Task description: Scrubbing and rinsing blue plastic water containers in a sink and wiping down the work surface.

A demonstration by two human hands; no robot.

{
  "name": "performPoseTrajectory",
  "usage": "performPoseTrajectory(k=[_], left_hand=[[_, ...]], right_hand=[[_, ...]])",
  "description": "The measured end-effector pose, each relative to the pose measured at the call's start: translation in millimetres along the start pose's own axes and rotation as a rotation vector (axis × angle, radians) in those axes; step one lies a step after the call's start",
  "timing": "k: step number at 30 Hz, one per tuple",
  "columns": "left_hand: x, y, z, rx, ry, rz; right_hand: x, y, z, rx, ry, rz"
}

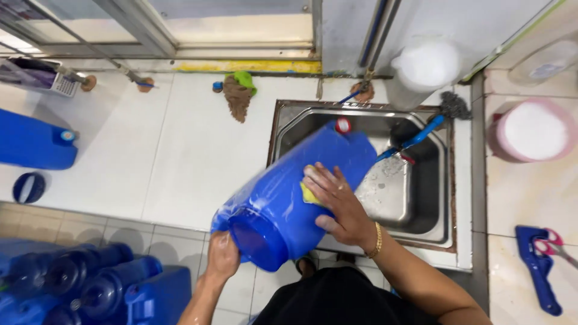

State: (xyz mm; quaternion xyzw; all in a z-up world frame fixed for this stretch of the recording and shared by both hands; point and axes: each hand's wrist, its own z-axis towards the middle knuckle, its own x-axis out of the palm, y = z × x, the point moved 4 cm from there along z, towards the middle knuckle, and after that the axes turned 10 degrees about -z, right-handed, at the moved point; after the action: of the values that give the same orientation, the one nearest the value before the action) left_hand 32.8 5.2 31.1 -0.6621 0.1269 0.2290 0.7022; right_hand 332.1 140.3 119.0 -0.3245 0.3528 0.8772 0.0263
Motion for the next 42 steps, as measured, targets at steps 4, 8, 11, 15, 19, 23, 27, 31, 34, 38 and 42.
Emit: performPoseTrajectory(k=[4, 8, 11, 15, 19, 23, 27, 31, 34, 38, 42], left_hand=[[2.8, -18.1, 5.5, 0.116, 0.049, 0.157], [-1.4, -28.5, 19.4, 0.215, 0.158, 0.245], [-4.0, -57.7, 21.1, 0.204, 0.241, 0.231], [-3.1, -85.5, 36.5, 0.257, 0.318, 0.276], [-11.5, -57.0, 26.5, 0.219, 0.341, 0.276], [-18.7, -50.4, 20.1, 0.202, 0.347, 0.278], [-15.2, -61.3, 18.1, 0.267, 0.412, 0.313], [-5.4, -71.2, 14.5, 0.329, 0.464, 0.36], [3.1, -76.8, 20.5, 0.364, 0.473, 0.389], [3.3, -74.1, 22.4, 0.383, 0.483, 0.394], [1.6, -77.4, 23.9, 0.356, 0.448, 0.333]], right_hand=[[6.5, -134.2, -15.2, 0.148, 0.062, -0.091], [-5.1, -106.0, 6.2, 0.311, 0.384, 0.055], [2.3, -103.3, -0.7, 0.212, 0.47, 0.207], [7.1, -201.3, -54.8, 0.519, 0.599, 0.119], [8.7, -264.9, -128.0, 0.702, 0.401, -0.018], [-5.5, -243.5, -134.8, 0.446, 0.227, -0.037], [-18.1, -182.6, -90.5, 0.111, 0.595, -0.174], [-2.0, -200.4, -107.1, 0.088, 0.724, -0.3], [-1.0, -214.0, -104.9, 0.307, 0.645, -0.269], [5.3, -249.3, -148.6, 0.829, 0.367, 0.1], [0.0, -280.0, -201.8, 1.198, 0.011, 0.084]])
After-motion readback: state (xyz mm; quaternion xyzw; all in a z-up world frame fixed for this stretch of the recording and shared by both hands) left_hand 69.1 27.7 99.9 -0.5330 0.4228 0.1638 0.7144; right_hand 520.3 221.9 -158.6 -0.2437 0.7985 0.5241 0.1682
